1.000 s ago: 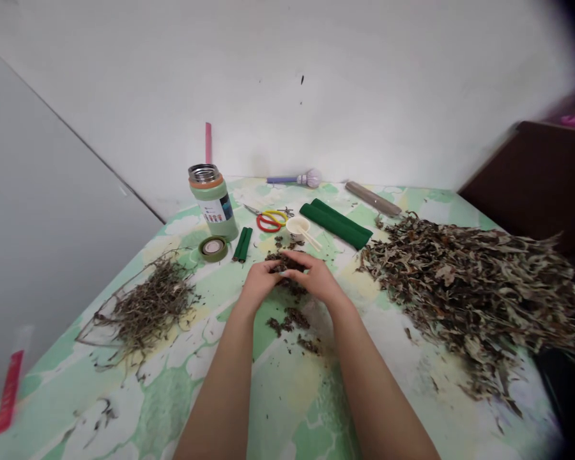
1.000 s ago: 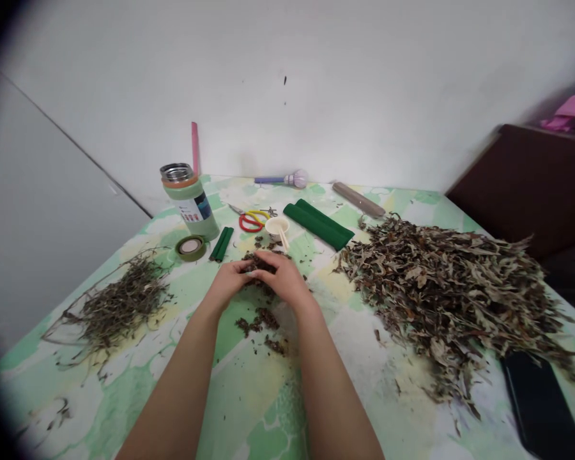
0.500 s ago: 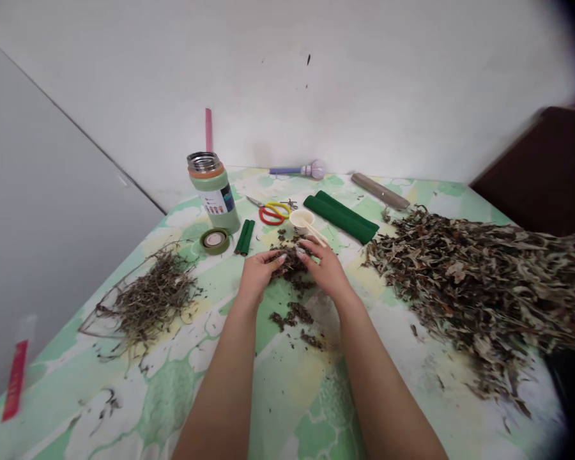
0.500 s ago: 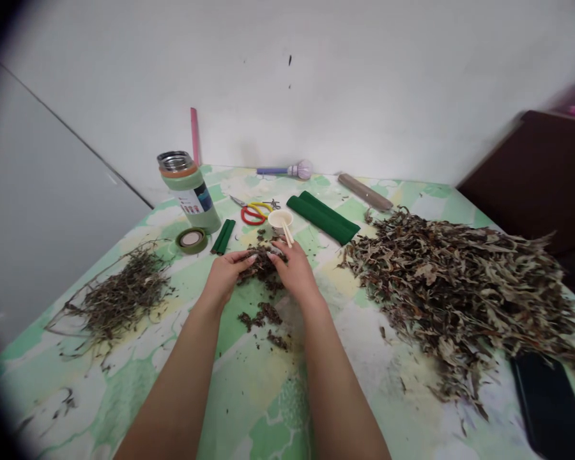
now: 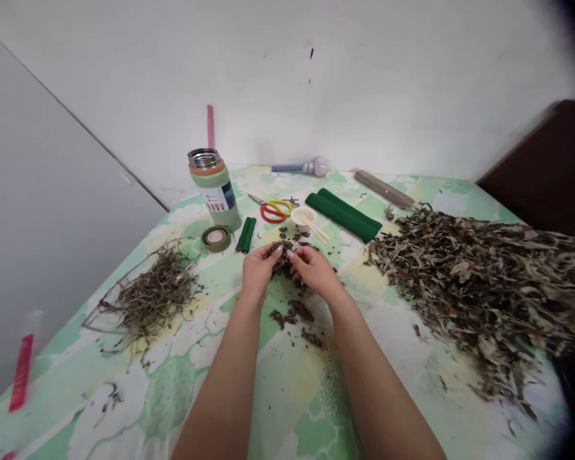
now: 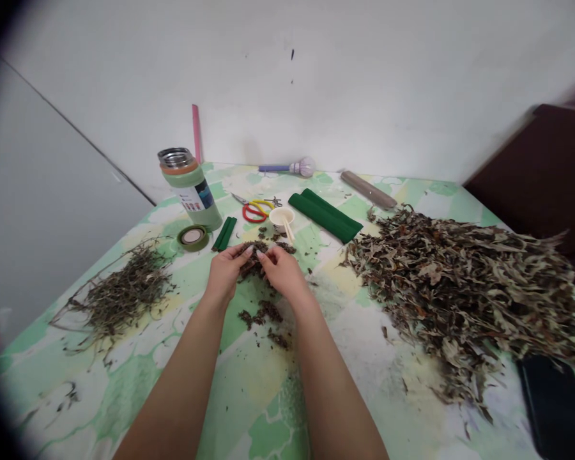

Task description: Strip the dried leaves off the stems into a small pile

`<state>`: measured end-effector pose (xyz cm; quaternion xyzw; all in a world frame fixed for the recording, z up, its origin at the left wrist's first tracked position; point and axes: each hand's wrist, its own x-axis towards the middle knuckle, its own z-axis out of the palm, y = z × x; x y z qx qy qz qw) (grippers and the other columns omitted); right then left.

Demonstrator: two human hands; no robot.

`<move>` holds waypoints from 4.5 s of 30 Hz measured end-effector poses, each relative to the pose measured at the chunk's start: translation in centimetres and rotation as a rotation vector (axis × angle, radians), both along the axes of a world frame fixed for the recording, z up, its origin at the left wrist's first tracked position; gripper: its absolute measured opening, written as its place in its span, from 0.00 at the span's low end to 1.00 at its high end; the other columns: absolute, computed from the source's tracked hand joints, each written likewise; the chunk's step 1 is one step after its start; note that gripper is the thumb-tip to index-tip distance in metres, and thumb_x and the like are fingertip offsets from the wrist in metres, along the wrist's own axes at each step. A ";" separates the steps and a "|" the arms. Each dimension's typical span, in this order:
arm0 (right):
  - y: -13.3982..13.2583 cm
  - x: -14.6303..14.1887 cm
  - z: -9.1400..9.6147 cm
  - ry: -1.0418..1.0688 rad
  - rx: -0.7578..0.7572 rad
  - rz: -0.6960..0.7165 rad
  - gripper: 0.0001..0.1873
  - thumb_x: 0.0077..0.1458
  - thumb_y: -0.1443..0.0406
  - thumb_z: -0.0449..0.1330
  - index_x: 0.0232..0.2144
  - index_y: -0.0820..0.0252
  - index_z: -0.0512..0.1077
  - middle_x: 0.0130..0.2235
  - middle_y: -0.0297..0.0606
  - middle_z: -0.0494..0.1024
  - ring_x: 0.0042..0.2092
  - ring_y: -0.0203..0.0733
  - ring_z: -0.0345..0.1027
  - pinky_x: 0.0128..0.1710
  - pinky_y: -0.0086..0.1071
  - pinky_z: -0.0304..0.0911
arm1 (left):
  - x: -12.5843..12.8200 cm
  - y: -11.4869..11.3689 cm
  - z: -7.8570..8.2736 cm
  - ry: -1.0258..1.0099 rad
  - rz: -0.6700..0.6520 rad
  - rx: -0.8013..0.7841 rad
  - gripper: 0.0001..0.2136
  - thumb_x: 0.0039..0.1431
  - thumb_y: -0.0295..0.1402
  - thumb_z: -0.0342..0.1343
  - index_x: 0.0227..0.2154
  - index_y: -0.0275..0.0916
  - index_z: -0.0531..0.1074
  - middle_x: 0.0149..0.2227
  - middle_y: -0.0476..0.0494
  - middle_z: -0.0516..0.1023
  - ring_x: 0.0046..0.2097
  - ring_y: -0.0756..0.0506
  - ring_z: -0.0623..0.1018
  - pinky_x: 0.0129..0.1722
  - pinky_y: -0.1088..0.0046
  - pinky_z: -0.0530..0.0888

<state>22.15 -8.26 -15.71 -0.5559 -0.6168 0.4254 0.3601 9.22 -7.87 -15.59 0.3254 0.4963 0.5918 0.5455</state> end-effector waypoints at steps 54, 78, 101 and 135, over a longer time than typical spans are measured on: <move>-2.9 -3.7 2.8 -0.590 0.251 -0.050 0.15 0.59 0.61 0.48 0.35 0.60 0.73 0.38 0.46 0.76 0.42 0.48 0.67 0.39 0.36 0.58 | -2.5 -1.6 5.2 1.256 -0.212 0.176 0.20 0.57 0.44 0.43 0.18 0.38 0.69 0.29 0.39 0.74 0.35 0.42 0.73 0.38 0.68 0.66; -0.6 -1.5 -0.3 0.072 0.083 -0.209 0.22 0.52 0.47 0.51 0.21 0.60 0.65 0.22 0.31 0.67 0.27 0.37 0.60 0.28 0.29 0.56 | -2.7 -0.7 4.1 0.169 0.021 -0.187 0.24 0.60 0.48 0.39 0.27 0.33 0.71 0.31 0.36 0.80 0.28 0.49 0.77 0.29 0.76 0.70; -1.0 -0.2 0.5 -0.191 0.166 -0.281 0.30 0.57 0.44 0.41 0.14 0.58 0.56 0.15 0.31 0.59 0.21 0.35 0.51 0.22 0.30 0.44 | -3.8 0.0 3.3 0.108 0.179 -0.084 0.21 0.58 0.45 0.40 0.25 0.33 0.71 0.26 0.39 0.78 0.25 0.50 0.75 0.27 0.76 0.68; -0.8 -0.9 -0.5 0.122 0.207 -0.327 0.24 0.53 0.46 0.51 0.18 0.59 0.63 0.17 0.28 0.56 0.22 0.34 0.51 0.23 0.28 0.48 | -3.7 0.2 3.2 0.107 0.200 -0.099 0.20 0.58 0.43 0.39 0.24 0.34 0.70 0.25 0.40 0.78 0.24 0.51 0.74 0.26 0.77 0.67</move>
